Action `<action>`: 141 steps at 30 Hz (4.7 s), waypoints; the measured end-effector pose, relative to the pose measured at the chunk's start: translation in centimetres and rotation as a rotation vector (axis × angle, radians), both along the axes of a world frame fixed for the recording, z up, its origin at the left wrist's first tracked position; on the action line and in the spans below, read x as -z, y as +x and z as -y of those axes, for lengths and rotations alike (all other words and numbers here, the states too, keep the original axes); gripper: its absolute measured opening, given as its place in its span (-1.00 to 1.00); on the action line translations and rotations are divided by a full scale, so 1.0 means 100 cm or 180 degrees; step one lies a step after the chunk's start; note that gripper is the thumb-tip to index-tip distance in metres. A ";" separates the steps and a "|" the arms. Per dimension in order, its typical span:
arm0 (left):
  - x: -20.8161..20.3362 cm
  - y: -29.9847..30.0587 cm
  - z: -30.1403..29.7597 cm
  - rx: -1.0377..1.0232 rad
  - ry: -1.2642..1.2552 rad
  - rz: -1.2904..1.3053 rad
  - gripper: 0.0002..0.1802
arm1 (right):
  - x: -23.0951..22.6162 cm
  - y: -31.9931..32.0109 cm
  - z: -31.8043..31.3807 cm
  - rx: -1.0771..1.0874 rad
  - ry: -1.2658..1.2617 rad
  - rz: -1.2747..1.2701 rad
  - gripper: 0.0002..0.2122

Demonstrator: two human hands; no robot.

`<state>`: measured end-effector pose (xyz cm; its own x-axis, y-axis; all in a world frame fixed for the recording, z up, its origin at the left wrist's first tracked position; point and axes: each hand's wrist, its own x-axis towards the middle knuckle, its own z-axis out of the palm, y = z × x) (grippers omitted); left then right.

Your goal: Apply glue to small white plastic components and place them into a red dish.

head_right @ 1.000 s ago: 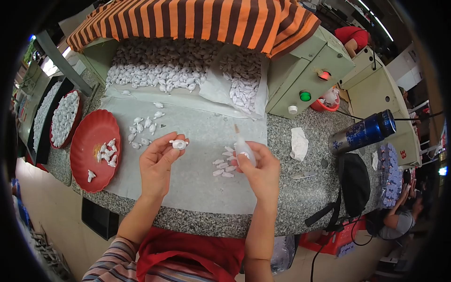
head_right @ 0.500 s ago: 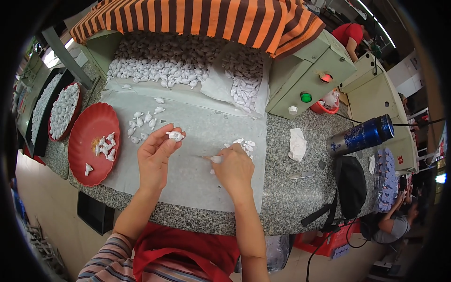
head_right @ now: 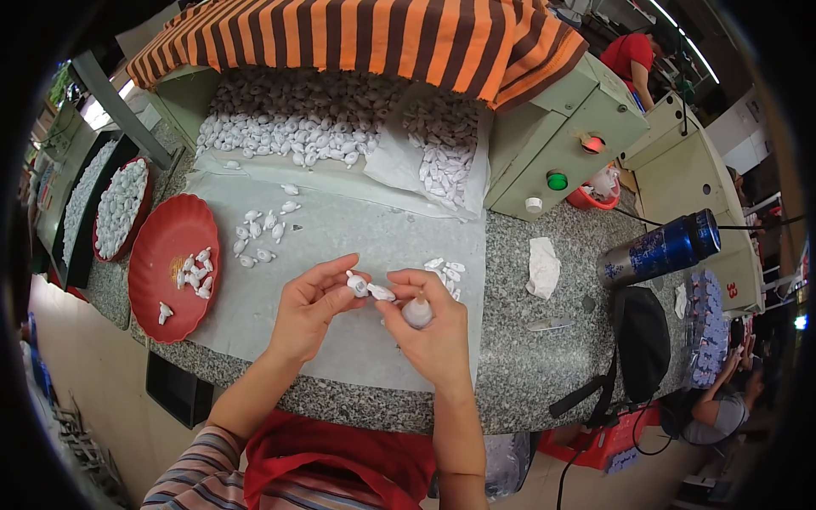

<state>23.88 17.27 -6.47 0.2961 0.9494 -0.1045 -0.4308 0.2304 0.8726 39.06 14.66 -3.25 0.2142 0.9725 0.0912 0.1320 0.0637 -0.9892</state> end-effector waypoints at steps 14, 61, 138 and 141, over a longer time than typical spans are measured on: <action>0.002 -0.004 -0.003 0.0176 0.0728 -0.0402 -0.67 | 0.001 -0.002 0.006 0.0077 0.0741 0.1212 -0.83; 0.013 0.001 -0.004 0.0591 -0.1350 0.0093 -0.68 | 0.003 0.015 -0.004 -0.0531 -0.0563 0.0328 -0.92; -0.017 -0.004 -0.006 0.0091 0.0150 -0.0231 -0.68 | -0.008 0.006 0.030 0.0667 0.1498 0.1203 -0.69; -0.009 -0.006 -0.008 0.0010 0.0221 -0.0288 -0.70 | -0.014 0.028 0.007 0.1064 0.0221 -0.0672 -0.70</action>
<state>23.29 18.07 -5.52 0.2914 0.9544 -0.0647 -0.3490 0.1691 0.9217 41.88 14.01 -1.84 0.5387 0.8392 0.0744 -0.0490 0.1194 -0.9916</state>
